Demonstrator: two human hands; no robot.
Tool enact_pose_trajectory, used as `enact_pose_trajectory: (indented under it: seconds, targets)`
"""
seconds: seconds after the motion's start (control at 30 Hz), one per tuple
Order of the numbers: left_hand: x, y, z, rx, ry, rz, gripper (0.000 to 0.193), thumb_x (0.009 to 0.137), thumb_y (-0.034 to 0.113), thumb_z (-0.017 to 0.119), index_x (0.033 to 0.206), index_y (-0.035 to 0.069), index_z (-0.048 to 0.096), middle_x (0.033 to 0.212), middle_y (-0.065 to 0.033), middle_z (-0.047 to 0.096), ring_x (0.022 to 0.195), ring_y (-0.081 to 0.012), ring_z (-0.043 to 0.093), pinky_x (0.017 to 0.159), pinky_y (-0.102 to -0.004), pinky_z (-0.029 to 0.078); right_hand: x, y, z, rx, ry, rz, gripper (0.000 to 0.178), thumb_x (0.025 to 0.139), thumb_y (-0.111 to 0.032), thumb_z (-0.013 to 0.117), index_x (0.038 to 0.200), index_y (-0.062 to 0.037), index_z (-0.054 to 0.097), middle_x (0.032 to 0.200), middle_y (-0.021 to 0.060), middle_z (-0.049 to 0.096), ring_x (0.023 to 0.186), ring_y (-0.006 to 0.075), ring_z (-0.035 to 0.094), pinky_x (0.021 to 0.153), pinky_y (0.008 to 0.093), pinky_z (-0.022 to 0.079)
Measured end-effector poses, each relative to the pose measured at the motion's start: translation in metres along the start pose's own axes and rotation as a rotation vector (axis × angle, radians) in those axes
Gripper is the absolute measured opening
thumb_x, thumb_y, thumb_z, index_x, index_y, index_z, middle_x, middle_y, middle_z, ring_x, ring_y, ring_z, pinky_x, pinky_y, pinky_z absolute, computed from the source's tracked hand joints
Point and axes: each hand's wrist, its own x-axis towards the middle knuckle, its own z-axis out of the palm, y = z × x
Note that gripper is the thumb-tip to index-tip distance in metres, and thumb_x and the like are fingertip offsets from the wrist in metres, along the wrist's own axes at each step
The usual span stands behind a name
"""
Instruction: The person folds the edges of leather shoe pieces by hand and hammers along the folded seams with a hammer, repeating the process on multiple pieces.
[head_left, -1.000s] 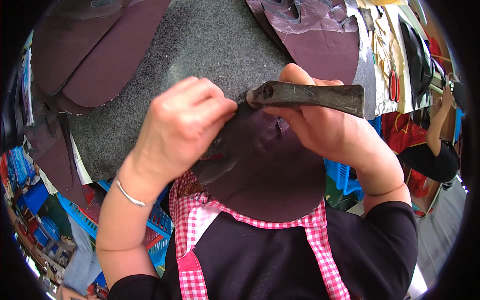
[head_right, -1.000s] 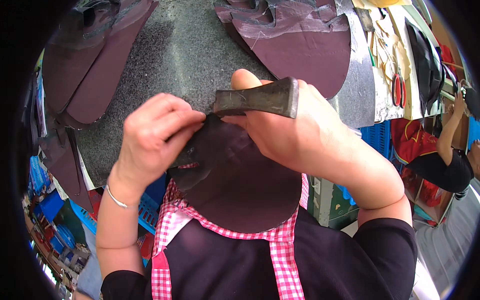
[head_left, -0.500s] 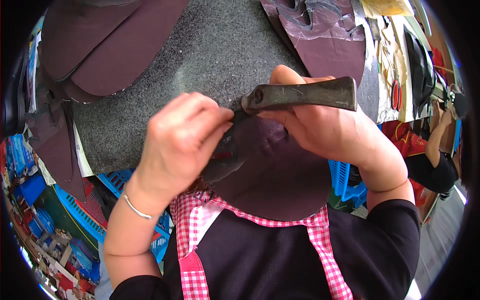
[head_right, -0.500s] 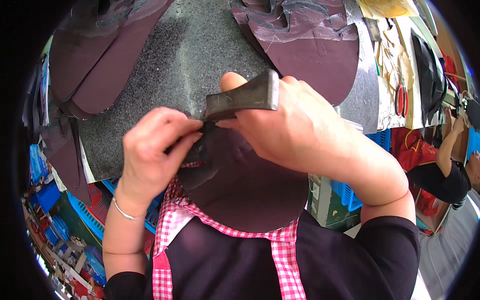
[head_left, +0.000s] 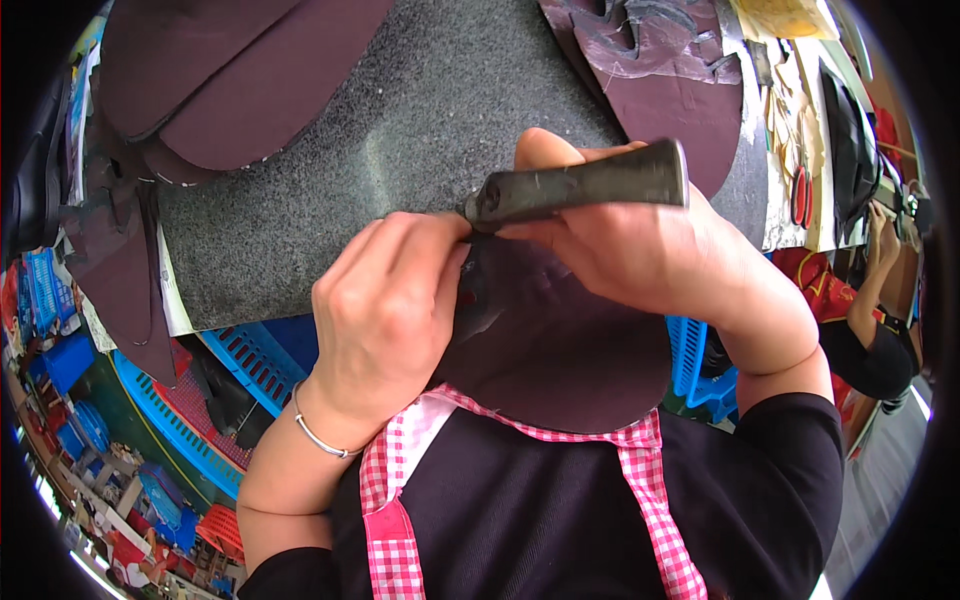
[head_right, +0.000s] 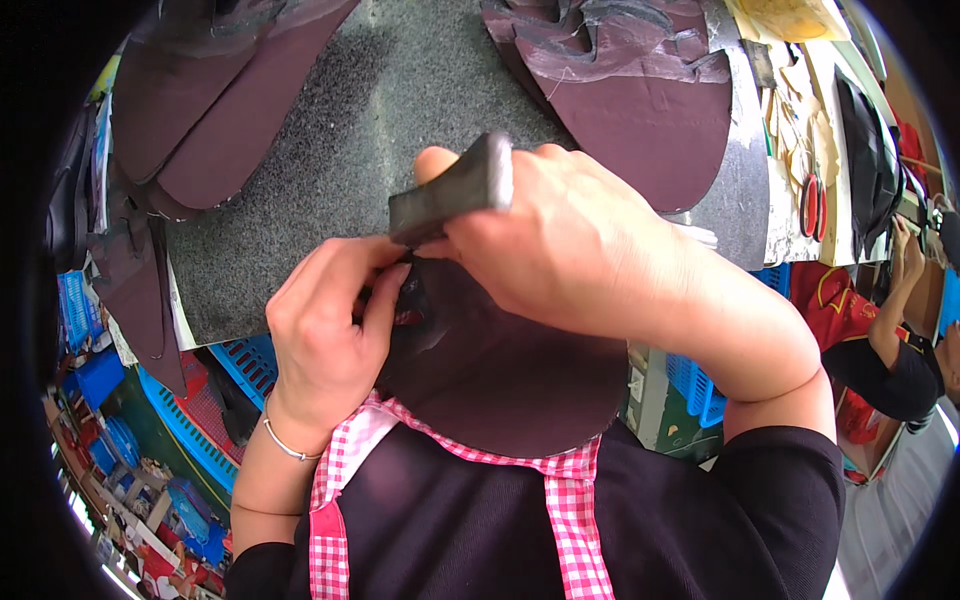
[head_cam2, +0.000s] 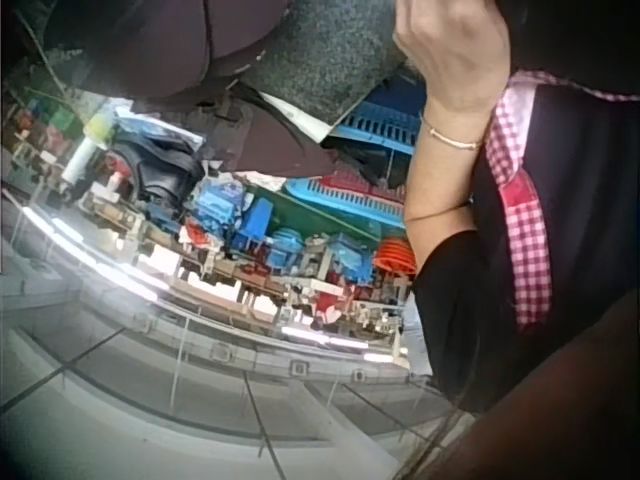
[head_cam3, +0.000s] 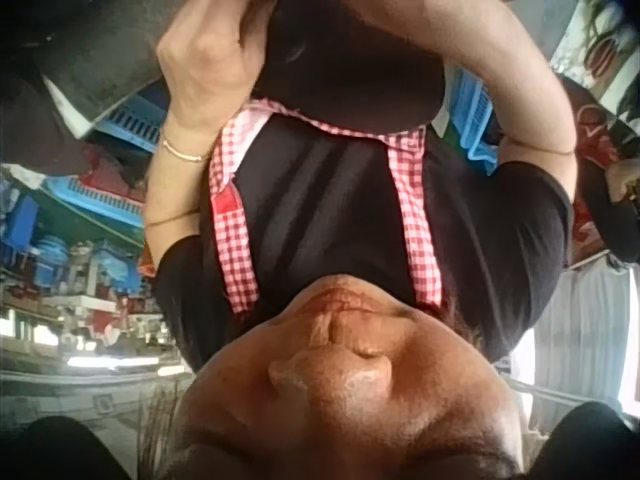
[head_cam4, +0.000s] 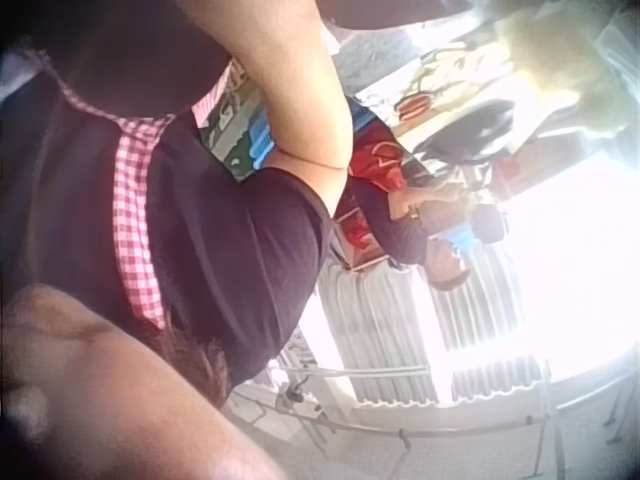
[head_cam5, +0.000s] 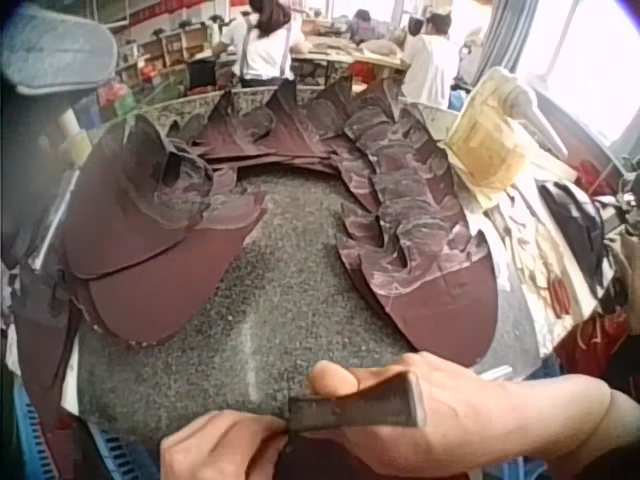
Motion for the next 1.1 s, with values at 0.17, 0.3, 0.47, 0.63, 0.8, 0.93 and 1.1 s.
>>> enact_pose_trajectory:
  seconds: [0.17,0.3,0.47,0.63,0.8,0.93,1.1]
  targets:
    - [0.029,-0.006,0.003,0.083,-0.089,0.03,0.01,0.091,-0.004,0.074,0.1,0.001,0.073,0.096,-0.0165,0.072,0.091,-0.0383,0.072,0.08,-0.0471,0.057,-0.015,0.032,0.001,0.393,0.128,0.02,0.02,0.099,-0.011,0.079,0.113,0.0,0.07,0.091,0.0148,0.075,0.081,0.0316,0.073,0.074,0.0404,0.056]
    - [0.076,-0.025,-0.004,0.125,-0.253,0.289,0.006,0.092,-0.001,0.072,0.097,0.0,0.07,0.093,-0.0159,0.07,0.091,-0.0383,0.07,0.081,-0.0474,0.056,-0.035,0.035,-0.009,0.305,0.158,0.073,0.019,0.1,-0.011,0.079,0.113,-0.0008,0.07,0.089,0.0141,0.072,0.078,0.0333,0.07,0.072,0.0408,0.054]
    - [0.103,-0.028,0.012,0.012,-0.37,0.497,0.013,0.087,-0.001,0.078,0.099,0.001,0.073,0.093,-0.0137,0.072,0.09,-0.0338,0.071,0.079,-0.0441,0.057,-0.045,0.027,-0.004,0.303,0.13,0.227,0.016,0.104,-0.015,0.077,0.113,-0.0039,0.07,0.094,0.0128,0.068,0.081,0.0389,0.069,0.07,0.0435,0.054]
    - [0.1,-0.037,0.004,-0.125,-0.352,0.455,0.022,0.078,0.0,0.087,0.098,0.004,0.081,0.091,-0.007,0.074,0.087,-0.026,0.071,0.076,-0.0383,0.058,-0.05,0.027,0.002,0.266,0.055,0.32,0.019,0.103,-0.019,0.078,0.11,-0.0055,0.067,0.093,0.012,0.069,0.082,0.0383,0.071,0.07,0.0464,0.054]
    - [0.088,-0.025,0.008,-0.009,-0.266,0.499,0.018,0.079,0.0,0.087,0.095,0.005,0.082,0.09,-0.0054,0.074,0.086,-0.0256,0.071,0.076,-0.0383,0.059,-0.043,0.041,0.004,0.332,0.192,0.165,0.019,0.102,-0.017,0.079,0.108,-0.0049,0.066,0.092,0.0107,0.068,0.08,0.0375,0.071,0.069,0.0446,0.054]
    - [0.081,-0.022,0.006,0.107,-0.226,0.5,0.019,0.078,0.001,0.089,0.095,0.003,0.081,0.09,-0.0065,0.075,0.083,-0.0272,0.072,0.074,-0.039,0.059,-0.029,0.022,-0.001,-0.337,0.031,0.117,0.023,0.108,-0.035,0.07,0.102,-0.0132,0.065,0.097,0.0013,0.048,0.073,0.0159,0.063,0.065,0.0344,0.049]
    - [0.067,-0.028,0.007,0.018,-0.141,0.313,0.023,0.075,0.001,0.092,0.096,0.004,0.081,0.089,-0.0073,0.077,0.082,-0.0271,0.071,0.073,-0.0382,0.057,-0.029,0.031,0.005,0.137,0.119,0.157,0.02,0.104,-0.025,0.077,0.104,-0.009,0.065,0.088,0.0055,0.059,0.074,0.0279,0.068,0.066,0.0402,0.052]
